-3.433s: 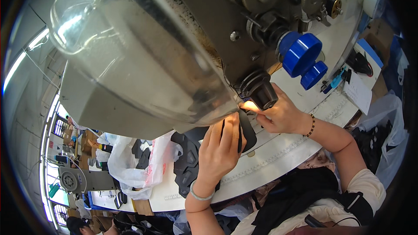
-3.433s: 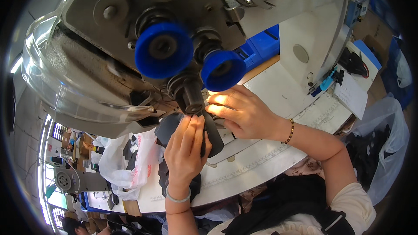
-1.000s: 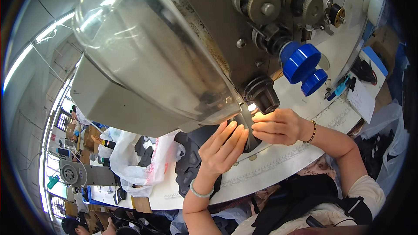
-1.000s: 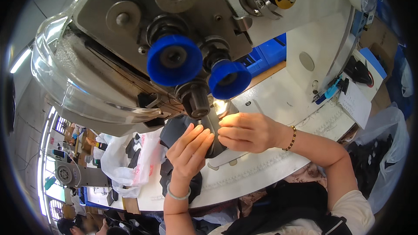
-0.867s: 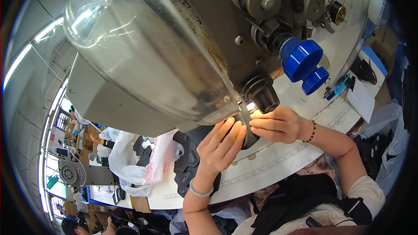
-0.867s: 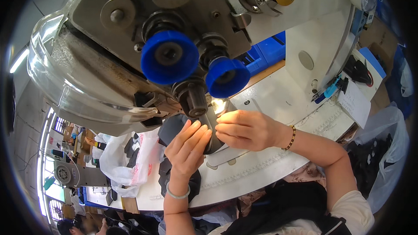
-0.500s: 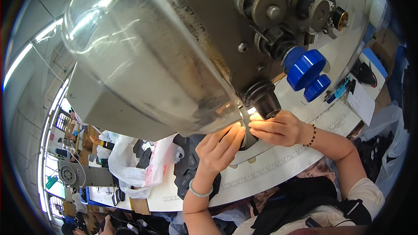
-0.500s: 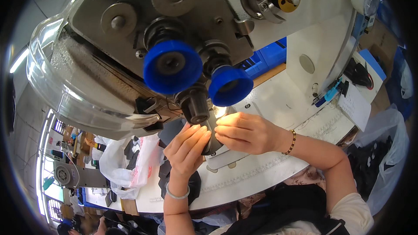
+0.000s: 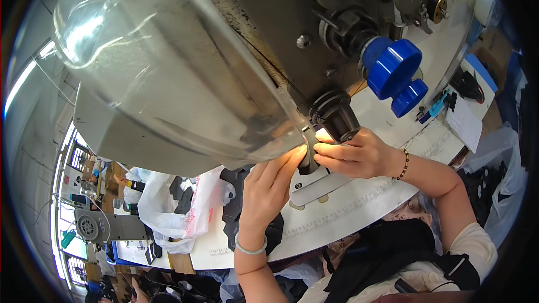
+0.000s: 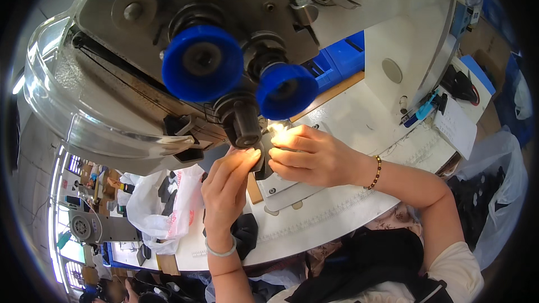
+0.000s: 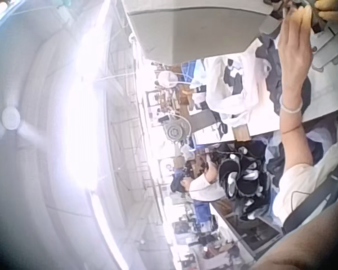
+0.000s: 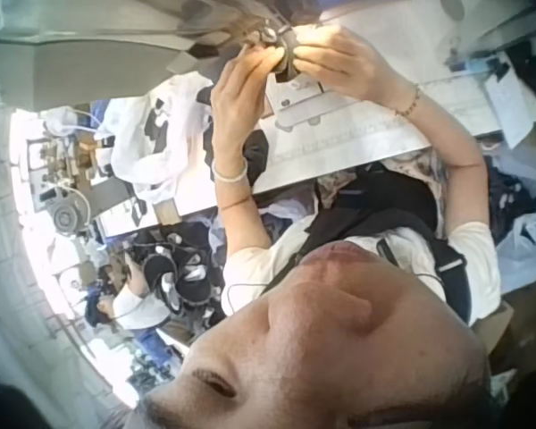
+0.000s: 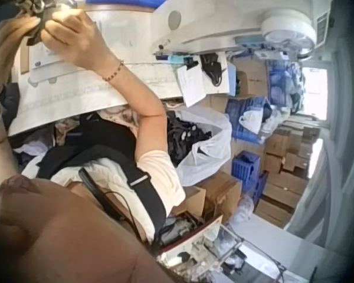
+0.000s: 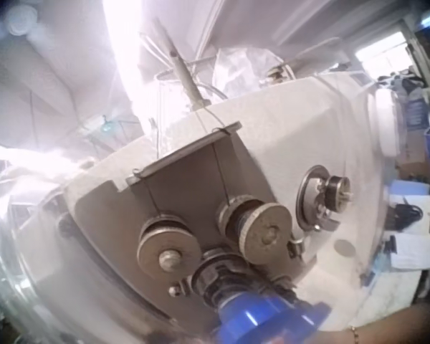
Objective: The person aligns shoe component pieces together and stitches them using a sewing machine.
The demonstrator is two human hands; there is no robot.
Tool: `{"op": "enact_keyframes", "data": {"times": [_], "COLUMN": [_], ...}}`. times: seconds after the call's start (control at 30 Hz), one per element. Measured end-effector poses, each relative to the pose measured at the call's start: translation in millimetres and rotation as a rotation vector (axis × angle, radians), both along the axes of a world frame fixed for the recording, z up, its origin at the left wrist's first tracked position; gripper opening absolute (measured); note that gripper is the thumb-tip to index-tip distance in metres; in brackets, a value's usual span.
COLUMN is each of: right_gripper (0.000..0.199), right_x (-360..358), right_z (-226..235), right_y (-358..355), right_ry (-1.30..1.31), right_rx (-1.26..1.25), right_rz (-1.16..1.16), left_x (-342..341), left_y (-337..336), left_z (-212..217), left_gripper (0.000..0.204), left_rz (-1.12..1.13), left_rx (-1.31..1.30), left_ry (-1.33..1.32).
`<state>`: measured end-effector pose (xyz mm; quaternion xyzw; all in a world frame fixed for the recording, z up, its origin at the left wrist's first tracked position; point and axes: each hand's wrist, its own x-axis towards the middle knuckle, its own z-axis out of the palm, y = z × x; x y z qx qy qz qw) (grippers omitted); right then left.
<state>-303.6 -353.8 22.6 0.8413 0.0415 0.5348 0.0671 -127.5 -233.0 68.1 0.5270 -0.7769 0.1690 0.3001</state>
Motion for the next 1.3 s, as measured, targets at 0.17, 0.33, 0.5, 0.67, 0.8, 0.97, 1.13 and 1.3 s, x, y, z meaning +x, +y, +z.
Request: {"op": "enact_keyframes", "data": {"times": [0.17, 0.33, 0.5, 0.67, 0.8, 0.97, 1.13, 1.3], "right_gripper": [0.021, 0.019, 0.022, 0.025, 0.028, 0.031, 0.031, 0.029], "right_x": [1, 2, 3, 9, 9, 11, 11, 8], "right_z": [1, 2, 0, -3, -8, -7, -10, -12], "right_y": [2, 6, 5, 6, 8, 11, 13, 11], "right_ry": [0.031, 0.021, 0.000, 0.020, 0.052, 0.047, 0.035, 0.034], "right_rx": [-0.058, -0.039, -0.027, 0.032, 0.071, 0.093, 0.082, 0.081], "right_rz": [-0.015, -0.025, -0.039, -0.025, -0.062, -0.070, -0.096, -0.079], "left_x": [0, 5, 7, 13, 18, 19, 20, 8], "left_y": [6, 6, -1, -6, -12, -11, -13, -10], "left_z": [-1, -6, -6, -11, -13, -13, -15, -12], "left_gripper": [0.031, 0.027, 0.026, 0.025, 0.032, 0.038, 0.039, 0.033], "left_rz": [0.029, -0.010, -0.022, 0.005, -0.025, -0.056, -0.040, 0.025], "left_rx": [-0.023, -0.084, -0.115, -0.163, -0.184, -0.208, -0.242, -0.211], "left_ry": [-0.088, -0.135, -0.110, -0.058, -0.050, -0.054, -0.071, -0.107]}}
